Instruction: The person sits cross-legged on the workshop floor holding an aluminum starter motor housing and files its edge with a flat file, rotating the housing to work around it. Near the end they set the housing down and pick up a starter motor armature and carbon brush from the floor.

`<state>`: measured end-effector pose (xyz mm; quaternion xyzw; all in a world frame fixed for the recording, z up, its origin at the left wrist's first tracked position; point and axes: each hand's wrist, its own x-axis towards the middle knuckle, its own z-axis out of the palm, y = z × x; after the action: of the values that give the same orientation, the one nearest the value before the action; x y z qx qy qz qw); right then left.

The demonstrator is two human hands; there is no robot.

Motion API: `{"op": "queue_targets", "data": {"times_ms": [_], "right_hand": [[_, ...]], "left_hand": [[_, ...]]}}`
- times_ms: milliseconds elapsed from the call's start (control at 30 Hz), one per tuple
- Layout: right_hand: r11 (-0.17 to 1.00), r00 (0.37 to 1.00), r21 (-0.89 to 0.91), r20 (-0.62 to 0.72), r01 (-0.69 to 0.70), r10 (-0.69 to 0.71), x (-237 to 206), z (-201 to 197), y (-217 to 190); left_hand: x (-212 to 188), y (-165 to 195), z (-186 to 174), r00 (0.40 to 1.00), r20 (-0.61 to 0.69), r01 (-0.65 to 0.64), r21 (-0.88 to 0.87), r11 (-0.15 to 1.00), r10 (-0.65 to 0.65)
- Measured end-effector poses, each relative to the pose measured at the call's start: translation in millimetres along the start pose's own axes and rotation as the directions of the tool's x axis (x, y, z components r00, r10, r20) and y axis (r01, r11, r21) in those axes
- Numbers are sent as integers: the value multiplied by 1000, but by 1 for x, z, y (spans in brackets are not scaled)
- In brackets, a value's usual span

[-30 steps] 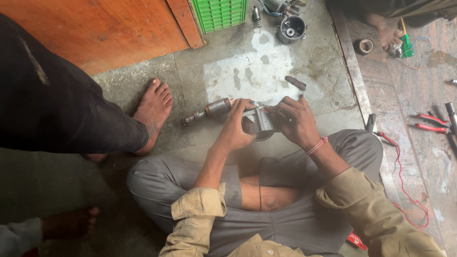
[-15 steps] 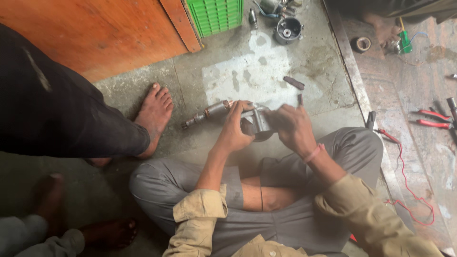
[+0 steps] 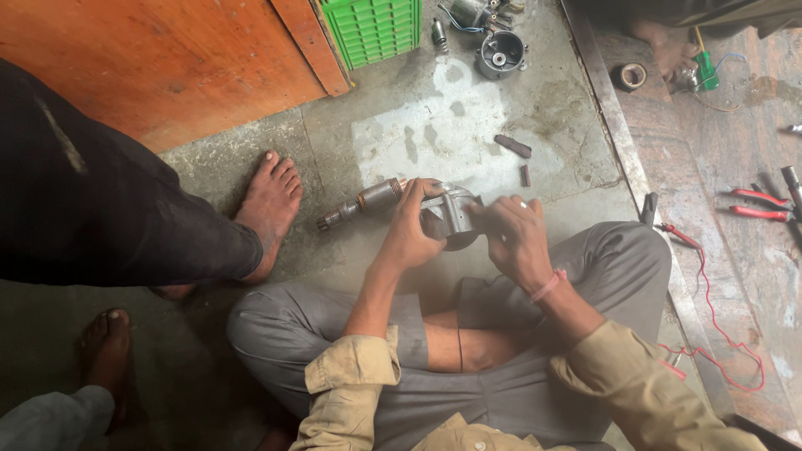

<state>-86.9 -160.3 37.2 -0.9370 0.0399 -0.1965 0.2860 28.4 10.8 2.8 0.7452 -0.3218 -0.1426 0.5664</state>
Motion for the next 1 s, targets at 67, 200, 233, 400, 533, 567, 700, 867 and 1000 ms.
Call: {"op": "queue_targets", "data": {"times_ms": [67, 200, 233, 400, 533, 567, 700, 867, 1000], "right_hand": [[999, 999, -30, 31, -13, 14, -5, -2, 0], [998, 999, -47, -40, -31, 29, 1, 4, 4], [998, 998, -58, -49, -27, 25, 5, 6, 5], [997, 997, 12, -15, -77, 77, 1, 6, 1], [999, 999, 39, -41, -35, 36, -7, 0, -3], [999, 999, 18, -35, -30, 31, -6, 1, -3], [998, 997, -56, -69, -43, 39, 6, 8, 2], [999, 998, 12, -57, -38, 39, -5, 4, -2], [999, 999, -21, -33, -26, 25, -9, 3, -1]], "left_hand": [[0, 0, 0, 1000, 3, -5, 7, 1000, 5], [0, -2, 1, 1000, 5, -16, 4, 1000, 16], [-1, -2, 1, 1000, 6, -11, 1, 1000, 11], [0, 1, 1, 1000, 4, 14, 35, 999, -14], [1, 1, 1, 1000, -5, 2, 29, 1000, -2], [1, 1, 1, 1000, -2, -1, 30, 1000, 1], [-1, 1, 1, 1000, 3, -15, 22, 1000, 15], [0, 0, 1, 1000, -6, -5, 16, 1000, 5], [0, -2, 2, 1000, -9, -26, 29, 999, 26]]}}
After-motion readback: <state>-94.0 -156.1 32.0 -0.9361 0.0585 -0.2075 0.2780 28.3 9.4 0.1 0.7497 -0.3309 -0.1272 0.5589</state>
